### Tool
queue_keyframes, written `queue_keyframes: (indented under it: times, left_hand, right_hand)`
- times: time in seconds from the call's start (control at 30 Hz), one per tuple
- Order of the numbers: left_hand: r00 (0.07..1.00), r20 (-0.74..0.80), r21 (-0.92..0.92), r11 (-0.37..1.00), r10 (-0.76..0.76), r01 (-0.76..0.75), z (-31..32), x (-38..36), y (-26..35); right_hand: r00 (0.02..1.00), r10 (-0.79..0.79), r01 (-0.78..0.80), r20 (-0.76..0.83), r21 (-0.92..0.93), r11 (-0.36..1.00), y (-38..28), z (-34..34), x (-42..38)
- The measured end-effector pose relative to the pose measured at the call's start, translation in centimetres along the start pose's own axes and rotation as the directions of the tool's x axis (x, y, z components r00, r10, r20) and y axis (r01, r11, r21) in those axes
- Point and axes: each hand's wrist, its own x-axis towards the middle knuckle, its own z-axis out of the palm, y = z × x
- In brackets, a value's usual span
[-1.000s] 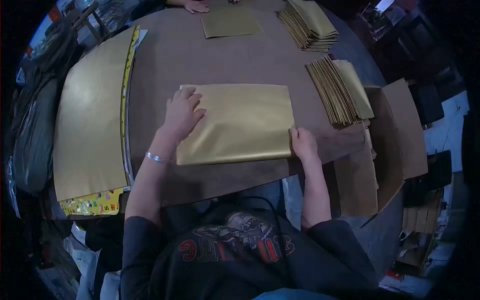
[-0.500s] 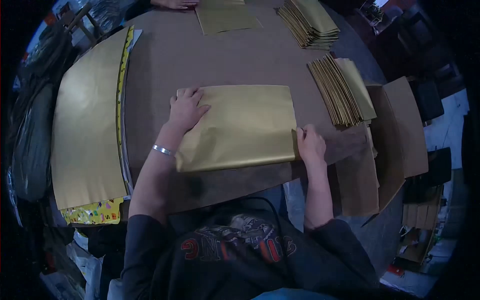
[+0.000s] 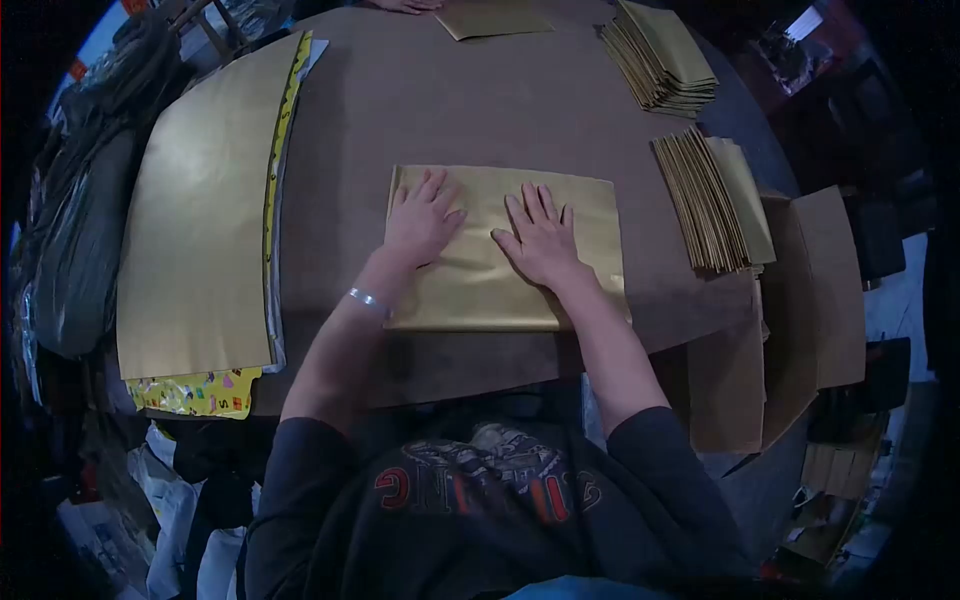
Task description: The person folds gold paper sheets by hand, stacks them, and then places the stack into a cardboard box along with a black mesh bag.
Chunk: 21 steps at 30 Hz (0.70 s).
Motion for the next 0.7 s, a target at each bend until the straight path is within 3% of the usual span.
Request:
queue_keyframes:
  times: [0.27, 0.43, 0.57, 0.63, 0.7]
  left_hand:
    - [1.000, -0.008, 0.142, 0.990, 0.020, -0.019, -0.9, -0.2, -0.8]
    - [0.989, -0.032, 0.222, 0.964, -0.142, 0.146, -1.1, 0.4, -4.4]
    - [0.975, -0.057, 0.270, 0.937, -0.215, 0.222, -1.0, -0.6, -3.7]
    - [0.988, -0.041, 0.318, 0.935, -0.149, 0.154, -0.6, -1.0, -2.3]
    - [0.995, 0.005, 0.255, 0.962, -0.103, 0.098, 0.3, -1.6, -0.1]
  right_hand:
    - [0.999, 0.028, -0.029, -0.019, -0.060, 0.998, 1.2, -0.2, 0.4]
    - [0.994, 0.109, -0.110, -0.027, -0.030, 0.994, 5.3, -0.5, 1.0]
    - [0.994, 0.104, -0.109, -0.044, -0.131, 0.985, 5.6, 0.4, 1.3]
    - [0.993, 0.106, -0.111, -0.048, -0.133, 0.985, 5.7, 0.7, 1.4]
    - [0.993, 0.107, -0.113, -0.056, -0.123, 0.986, 5.6, 0.4, 1.2]
